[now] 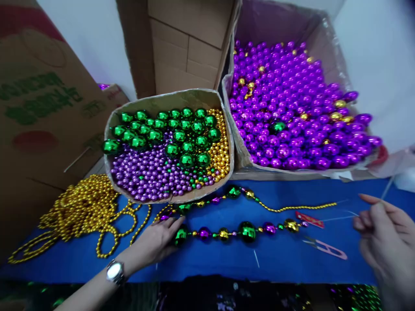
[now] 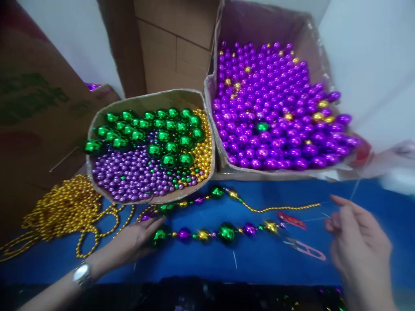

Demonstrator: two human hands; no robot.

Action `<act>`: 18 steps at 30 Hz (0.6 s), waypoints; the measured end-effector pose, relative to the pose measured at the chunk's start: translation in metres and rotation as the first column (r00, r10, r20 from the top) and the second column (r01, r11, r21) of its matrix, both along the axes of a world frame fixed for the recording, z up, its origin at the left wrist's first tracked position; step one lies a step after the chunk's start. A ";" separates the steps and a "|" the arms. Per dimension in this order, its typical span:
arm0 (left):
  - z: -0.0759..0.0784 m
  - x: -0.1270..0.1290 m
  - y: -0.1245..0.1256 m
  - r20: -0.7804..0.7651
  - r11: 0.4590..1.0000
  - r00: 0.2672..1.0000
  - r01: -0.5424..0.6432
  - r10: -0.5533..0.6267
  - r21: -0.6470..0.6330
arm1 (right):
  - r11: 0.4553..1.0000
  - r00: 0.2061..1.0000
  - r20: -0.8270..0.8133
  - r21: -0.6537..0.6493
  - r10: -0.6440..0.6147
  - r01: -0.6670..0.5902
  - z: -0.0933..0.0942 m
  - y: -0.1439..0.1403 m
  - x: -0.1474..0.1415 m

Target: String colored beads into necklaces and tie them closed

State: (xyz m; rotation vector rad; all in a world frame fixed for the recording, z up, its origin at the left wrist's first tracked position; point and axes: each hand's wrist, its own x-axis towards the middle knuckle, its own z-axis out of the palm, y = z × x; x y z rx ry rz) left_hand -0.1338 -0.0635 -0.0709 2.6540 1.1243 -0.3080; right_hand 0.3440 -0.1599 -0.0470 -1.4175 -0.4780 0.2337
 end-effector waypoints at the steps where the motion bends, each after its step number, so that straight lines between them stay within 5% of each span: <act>1: -0.004 -0.002 0.001 0.002 1.000 1.000 -0.013 0.013 0.017 | 0.999 0.999 0.012 0.016 0.030 -0.030 0.004 -0.001 -0.005; 11: -0.017 -0.019 0.009 -0.003 0.988 0.989 -0.146 0.146 0.057 | 0.981 0.981 0.046 0.026 0.189 -0.190 0.013 0.001 -0.023; 15: -0.030 -0.034 0.016 0.036 0.987 0.993 -0.114 0.111 0.113 | 0.975 0.973 0.065 -0.032 0.222 -0.221 0.016 0.003 -0.031; 18: -0.024 -0.030 0.015 0.082 0.987 0.996 -0.036 0.023 0.157 | 0.959 0.960 0.065 -0.107 0.271 -0.264 0.019 0.002 -0.041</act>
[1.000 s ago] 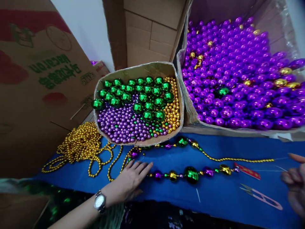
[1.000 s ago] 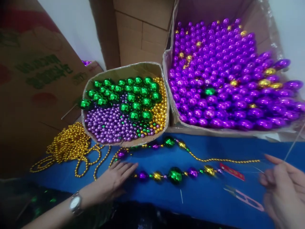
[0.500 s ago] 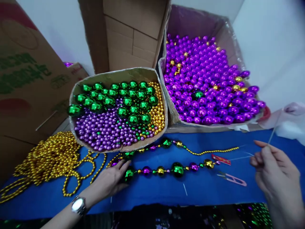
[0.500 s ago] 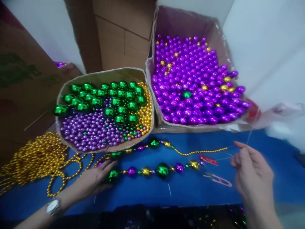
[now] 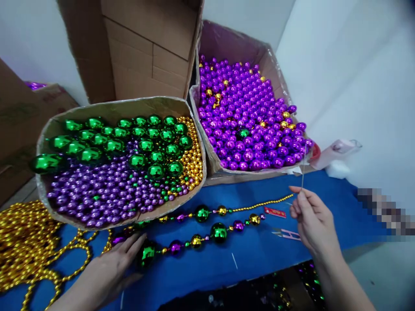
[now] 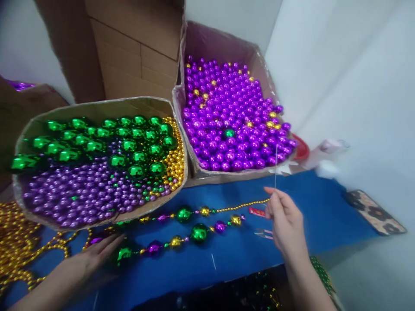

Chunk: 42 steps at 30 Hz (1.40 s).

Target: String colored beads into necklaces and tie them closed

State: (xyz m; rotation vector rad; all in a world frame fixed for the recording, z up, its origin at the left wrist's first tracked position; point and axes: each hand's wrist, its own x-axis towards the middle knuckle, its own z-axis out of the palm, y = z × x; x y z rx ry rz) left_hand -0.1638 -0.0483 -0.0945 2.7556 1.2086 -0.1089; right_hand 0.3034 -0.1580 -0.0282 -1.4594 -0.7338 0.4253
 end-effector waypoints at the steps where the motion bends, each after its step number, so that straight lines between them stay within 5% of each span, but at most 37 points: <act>1: 0.008 0.006 -0.001 0.017 1.000 1.000 0.023 -0.023 0.003 | 0.999 1.000 0.002 -0.035 0.028 -0.028 0.000 -0.001 -0.005; 6: 0.072 0.061 0.003 0.158 0.998 0.986 0.049 -0.044 -0.030 | 0.949 0.970 0.022 -0.216 0.241 -0.230 -0.013 0.000 -0.035; 9: 0.100 0.093 0.028 0.265 0.997 0.963 0.019 -0.039 0.078 | 0.906 0.938 0.022 -0.270 0.346 -0.327 -0.021 0.006 -0.056; 13: 0.101 0.127 0.079 0.263 0.945 0.965 -0.082 -0.004 0.316 | 0.869 0.914 0.013 -0.315 0.405 -0.381 -0.025 0.011 -0.077; 17: 0.087 0.154 0.120 0.132 0.922 0.990 -0.015 -0.039 0.386 | 0.863 0.909 0.042 -0.336 0.414 -0.378 -0.027 0.012 -0.084; 21: 0.093 0.170 0.119 0.390 0.983 0.919 -0.016 -0.057 0.181 | 0.873 0.879 0.173 -0.301 0.445 -0.382 -0.027 0.009 -0.084; 23: 0.102 0.174 0.104 0.668 0.989 0.738 0.002 0.099 -0.149 | 0.869 0.849 0.250 -0.312 0.465 -0.384 -0.027 0.008 -0.084; 24: 0.106 0.175 0.095 0.762 0.932 0.600 0.071 0.244 -0.355 | 0.864 0.830 0.285 -0.319 0.479 -0.390 -0.027 0.008 -0.083; 26: 0.111 0.178 0.077 0.753 0.685 0.321 0.314 0.575 -0.657 | 0.849 0.781 0.349 -0.319 0.519 -0.422 -0.027 0.008 -0.083; 28: 0.110 0.181 0.064 0.579 0.438 0.136 0.522 0.804 -0.732 | 0.828 0.721 0.409 -0.307 0.559 -0.469 -0.027 0.009 -0.082; 30: 0.105 0.182 0.056 0.419 0.315 0.035 0.601 0.908 -0.734 | 0.814 0.672 0.461 -0.298 0.579 -0.498 -0.028 0.011 -0.082; 36: 0.093 0.185 0.052 0.314 0.241 0.011 0.616 0.949 -0.750 | 0.803 0.613 0.526 -0.302 0.589 -0.513 -0.031 0.009 -0.083; 42: 0.096 0.194 0.044 0.411 0.348 -0.044 0.617 0.911 -0.706 | 0.790 0.610 0.507 -0.324 0.610 -0.521 -0.028 0.008 -0.085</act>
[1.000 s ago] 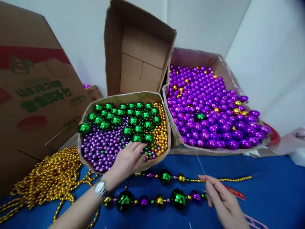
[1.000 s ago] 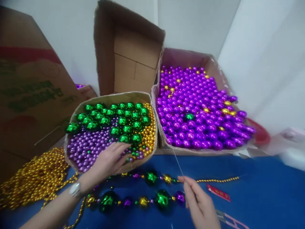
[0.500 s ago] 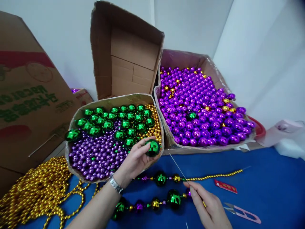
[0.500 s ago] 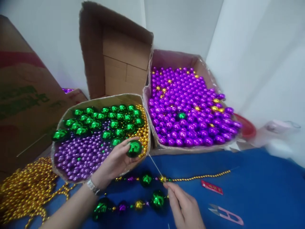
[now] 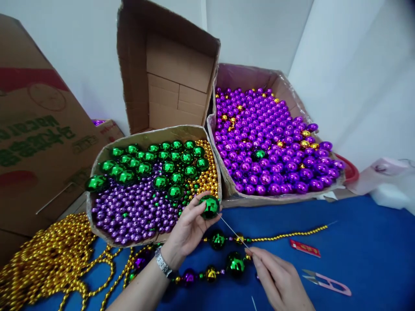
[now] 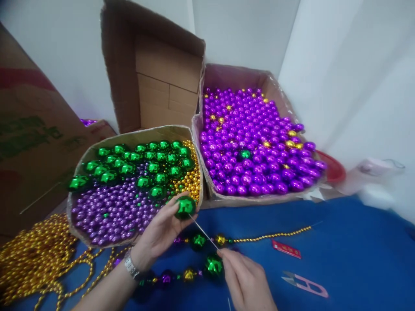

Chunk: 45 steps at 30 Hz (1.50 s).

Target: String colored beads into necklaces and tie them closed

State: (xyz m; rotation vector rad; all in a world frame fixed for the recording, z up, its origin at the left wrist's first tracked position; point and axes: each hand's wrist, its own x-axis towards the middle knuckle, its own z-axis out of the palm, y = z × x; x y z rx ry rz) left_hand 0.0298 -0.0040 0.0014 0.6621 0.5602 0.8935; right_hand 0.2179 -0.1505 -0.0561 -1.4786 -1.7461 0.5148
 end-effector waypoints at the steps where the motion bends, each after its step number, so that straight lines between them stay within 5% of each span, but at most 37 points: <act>1: 0.000 0.003 -0.001 0.004 1.000 1.000 -0.022 0.022 0.002 | 1.000 1.000 0.009 0.015 -0.001 0.000 0.000 0.000 -0.001; 10: -0.013 0.017 -0.006 -0.091 0.987 0.992 -0.099 0.088 -0.128 | 0.997 0.996 0.092 0.071 0.001 -0.008 -0.008 -0.002 -0.004; 16: -0.008 0.021 -0.011 -0.014 0.960 0.978 -0.208 0.209 -0.185 | 0.993 0.994 0.111 0.121 -0.017 0.004 -0.011 -0.001 -0.002; 27: -0.008 0.021 -0.013 0.020 0.954 0.969 -0.237 0.245 -0.183 | 0.992 0.993 0.114 0.128 -0.024 0.009 -0.013 -0.002 0.000; 36: -0.016 0.025 -0.034 -0.090 0.989 0.992 -0.077 0.089 0.130 | 0.984 0.988 0.124 0.163 -0.087 0.066 -0.020 0.004 -0.002; 45: -0.031 0.026 -0.046 -0.163 0.978 0.986 0.018 0.016 0.206 | 0.979 0.984 0.169 0.200 -0.061 0.026 -0.025 0.007 0.001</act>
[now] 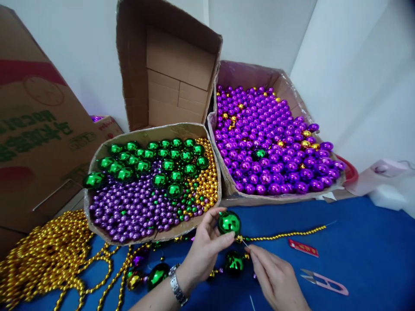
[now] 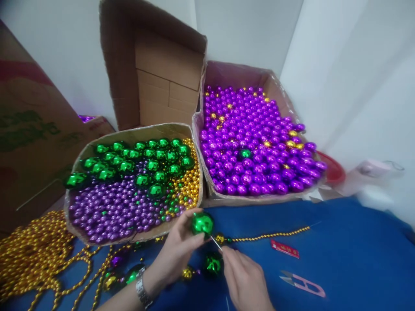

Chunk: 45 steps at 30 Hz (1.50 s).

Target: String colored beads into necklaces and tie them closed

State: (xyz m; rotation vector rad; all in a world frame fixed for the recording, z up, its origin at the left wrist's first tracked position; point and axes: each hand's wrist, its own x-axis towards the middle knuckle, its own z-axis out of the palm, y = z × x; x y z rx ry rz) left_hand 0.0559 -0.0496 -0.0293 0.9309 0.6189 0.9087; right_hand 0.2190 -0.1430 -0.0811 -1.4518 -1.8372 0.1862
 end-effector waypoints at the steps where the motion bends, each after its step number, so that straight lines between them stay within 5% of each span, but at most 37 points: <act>1: -0.002 0.000 -0.002 -0.010 0.999 1.000 0.026 -0.025 0.019 | 1.000 1.000 0.006 0.006 0.000 0.000 0.000 0.001 0.000; 6: 0.003 -0.011 0.003 -0.222 0.964 0.957 0.220 -0.185 0.147 | 0.999 0.999 -0.045 -0.038 -0.006 0.005 0.001 -0.001 0.005; 10: 0.014 -0.034 0.039 -0.539 0.897 0.831 0.129 0.135 0.423 | 0.999 0.998 -0.041 -0.019 -0.044 0.044 0.001 -0.007 0.012; 13: 0.015 -0.050 0.070 -0.709 0.713 0.571 0.279 0.415 0.643 | 0.998 0.997 -0.042 -0.014 -0.064 0.064 0.001 -0.008 0.013; 15: 0.012 -0.055 0.083 -0.750 0.647 0.446 0.391 0.489 0.654 | 0.997 0.996 -0.048 -0.013 -0.070 0.070 0.002 -0.008 0.013; 17: 0.007 -0.055 0.090 -0.771 0.637 0.412 0.437 0.486 0.635 | 0.997 0.996 -0.050 -0.020 -0.072 0.071 0.002 -0.007 0.013; 24: -0.010 -0.039 0.098 -0.811 0.670 0.437 0.470 0.389 0.575 | 0.997 0.996 -0.054 -0.022 -0.075 0.074 0.003 -0.008 0.016; 29: 0.000 -0.035 0.092 -0.787 0.734 0.529 0.390 0.316 0.556 | 0.997 0.995 -0.080 -0.055 -0.065 0.060 0.002 -0.011 0.016; 31: 0.008 -0.032 0.084 -0.714 0.840 0.675 0.266 0.187 0.472 | 0.995 0.993 -0.102 -0.089 -0.059 0.050 0.003 -0.011 0.015; 34: 0.016 -0.026 0.069 -0.353 0.990 0.934 0.090 -0.047 0.107 | 0.992 0.991 -0.127 -0.118 -0.047 0.032 0.005 -0.010 0.012; 38: 0.019 -0.018 0.056 -0.092 0.985 0.988 0.108 -0.121 -0.133 | 0.994 0.992 -0.121 -0.108 -0.043 0.030 0.008 -0.007 0.010; 45: 0.019 -0.011 0.051 -0.115 0.981 0.980 0.150 -0.164 -0.122 | 0.992 0.995 -0.087 -0.119 -0.044 0.034 0.005 -0.009 0.014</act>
